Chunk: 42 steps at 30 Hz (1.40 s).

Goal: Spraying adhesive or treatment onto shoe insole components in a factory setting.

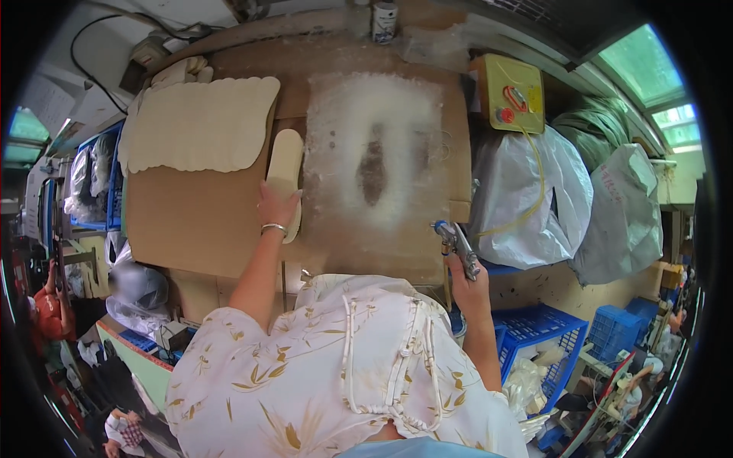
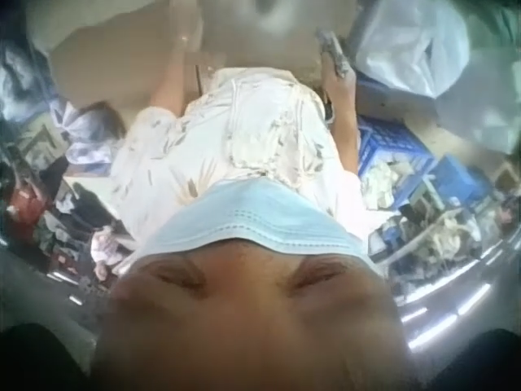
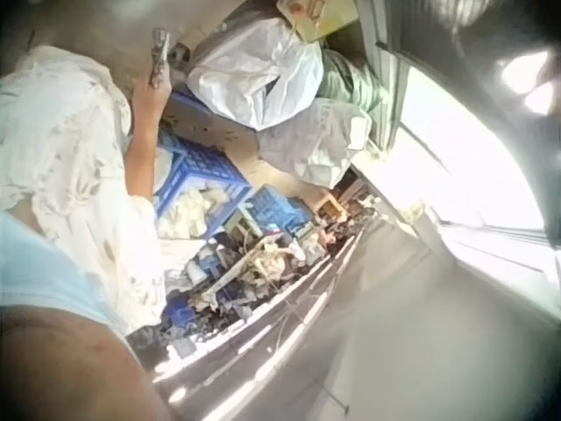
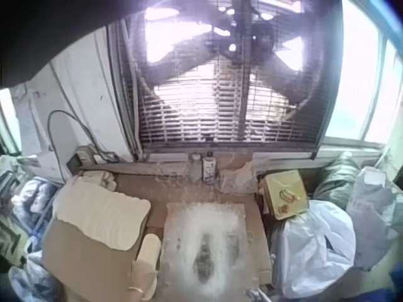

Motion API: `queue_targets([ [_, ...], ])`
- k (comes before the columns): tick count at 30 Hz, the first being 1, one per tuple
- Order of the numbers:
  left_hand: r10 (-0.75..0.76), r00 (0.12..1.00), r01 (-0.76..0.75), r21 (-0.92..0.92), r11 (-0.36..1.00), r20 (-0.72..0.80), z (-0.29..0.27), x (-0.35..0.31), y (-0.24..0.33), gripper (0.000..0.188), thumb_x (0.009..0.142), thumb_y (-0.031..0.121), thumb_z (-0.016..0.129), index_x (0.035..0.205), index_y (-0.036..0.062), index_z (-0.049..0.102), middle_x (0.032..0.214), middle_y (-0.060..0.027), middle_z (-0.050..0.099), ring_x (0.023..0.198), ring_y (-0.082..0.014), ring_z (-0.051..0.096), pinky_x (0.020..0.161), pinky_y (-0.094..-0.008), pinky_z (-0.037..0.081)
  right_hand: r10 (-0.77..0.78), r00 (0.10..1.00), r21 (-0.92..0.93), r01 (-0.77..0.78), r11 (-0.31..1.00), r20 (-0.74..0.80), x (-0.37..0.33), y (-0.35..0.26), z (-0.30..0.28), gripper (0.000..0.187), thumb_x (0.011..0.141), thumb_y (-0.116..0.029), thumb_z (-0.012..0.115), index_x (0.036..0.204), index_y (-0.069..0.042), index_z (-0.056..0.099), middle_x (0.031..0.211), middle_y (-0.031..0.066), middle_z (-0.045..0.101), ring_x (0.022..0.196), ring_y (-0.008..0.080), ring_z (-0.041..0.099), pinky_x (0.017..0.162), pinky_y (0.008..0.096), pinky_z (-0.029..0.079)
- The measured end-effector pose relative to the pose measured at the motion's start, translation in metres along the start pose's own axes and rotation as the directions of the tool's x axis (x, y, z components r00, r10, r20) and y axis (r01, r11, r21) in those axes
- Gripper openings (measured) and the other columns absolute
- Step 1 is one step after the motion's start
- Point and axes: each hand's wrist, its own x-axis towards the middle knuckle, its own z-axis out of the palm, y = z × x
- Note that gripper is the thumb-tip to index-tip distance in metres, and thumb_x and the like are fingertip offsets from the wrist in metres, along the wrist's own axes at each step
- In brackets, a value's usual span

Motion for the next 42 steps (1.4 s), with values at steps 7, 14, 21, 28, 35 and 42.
queue_targets([
  [7,0.401,0.838,-0.474,-0.131,0.871,-0.37,0.001,-0.004,0.034,0.067,0.087,0.019,0.06,0.141,-0.0062,0.031,0.139,-0.0274,0.044,0.121,-0.0419,0.05,0.103,-0.043,0.04,-0.006,1.0,0.036,0.005,0.999,0.019,0.014,0.018,-0.012,0.025,0.094,-0.025,0.059,0.1,0.0,0.06,0.07,0.0063,0.052,0.067,0.0129,0.045,0.062,0.0302,0.043],
  [14,0.469,0.874,-0.469,-0.466,0.75,-0.125,0.006,0.026,0.141,0.057,0.084,0.021,0.064,0.132,-0.002,0.045,0.127,-0.0218,0.052,0.119,-0.0361,0.05,0.102,-0.0409,0.04,0.279,0.879,0.128,-0.35,0.928,0.386,0.098,0.049,-0.002,0.032,0.088,-0.034,0.067,0.089,-0.002,0.065,0.067,-0.0005,0.058,0.056,0.0093,0.054,0.051,0.0267,0.044],
  [21,0.484,0.873,-0.392,-0.512,0.765,0.056,0.023,0.028,0.13,0.056,0.082,0.017,0.066,0.13,-0.0022,0.046,0.124,-0.0207,0.053,0.115,-0.0348,0.052,0.099,-0.0403,0.042,0.204,0.923,-0.363,-0.077,0.929,0.326,0.165,0.096,0.029,0.057,0.077,-0.054,0.071,0.097,0.0,0.069,0.089,0.0118,0.07,0.077,0.0266,0.068,0.071,0.0364,0.053],
  [28,0.476,0.879,-0.391,-0.562,0.729,0.007,-0.013,0.019,0.098,0.054,0.081,0.006,0.065,0.131,-0.0019,0.046,0.125,-0.0189,0.054,0.115,-0.0321,0.054,0.098,-0.0376,0.043,-0.341,0.937,-0.361,0.346,0.866,0.079,0.279,0.007,0.063,0.053,0.079,-0.036,0.073,0.115,0.001,0.059,0.114,0.0211,0.062,0.107,0.0368,0.059,0.09,0.0419,0.048],
  [35,0.363,0.931,-0.26,-0.647,0.717,0.028,-0.05,0.014,0.044,0.052,0.081,0.003,0.061,0.13,-0.0017,0.047,0.121,-0.0173,0.056,0.109,-0.0281,0.057,0.091,-0.0369,0.047,-0.206,0.976,-0.385,0.215,0.898,0.064,0.536,-0.079,0.173,0.087,0.072,-0.032,0.076,0.14,0.004,0.035,0.14,0.0261,0.042,0.129,0.0378,0.042,0.106,0.0418,0.037],
  [42,0.107,0.994,-0.08,-0.652,0.754,0.002,-0.054,0.0,-0.02,0.049,0.081,-0.002,0.057,0.129,-0.0011,0.048,0.12,-0.0146,0.057,0.102,-0.0232,0.06,0.087,-0.033,0.048,-0.414,0.876,-0.093,0.404,0.91,-0.246,0.664,-0.077,0.238,0.087,0.062,-0.028,0.084,0.132,0.002,0.043,0.125,0.0225,0.057,0.118,0.0363,0.054,0.095,0.042,0.044],
])
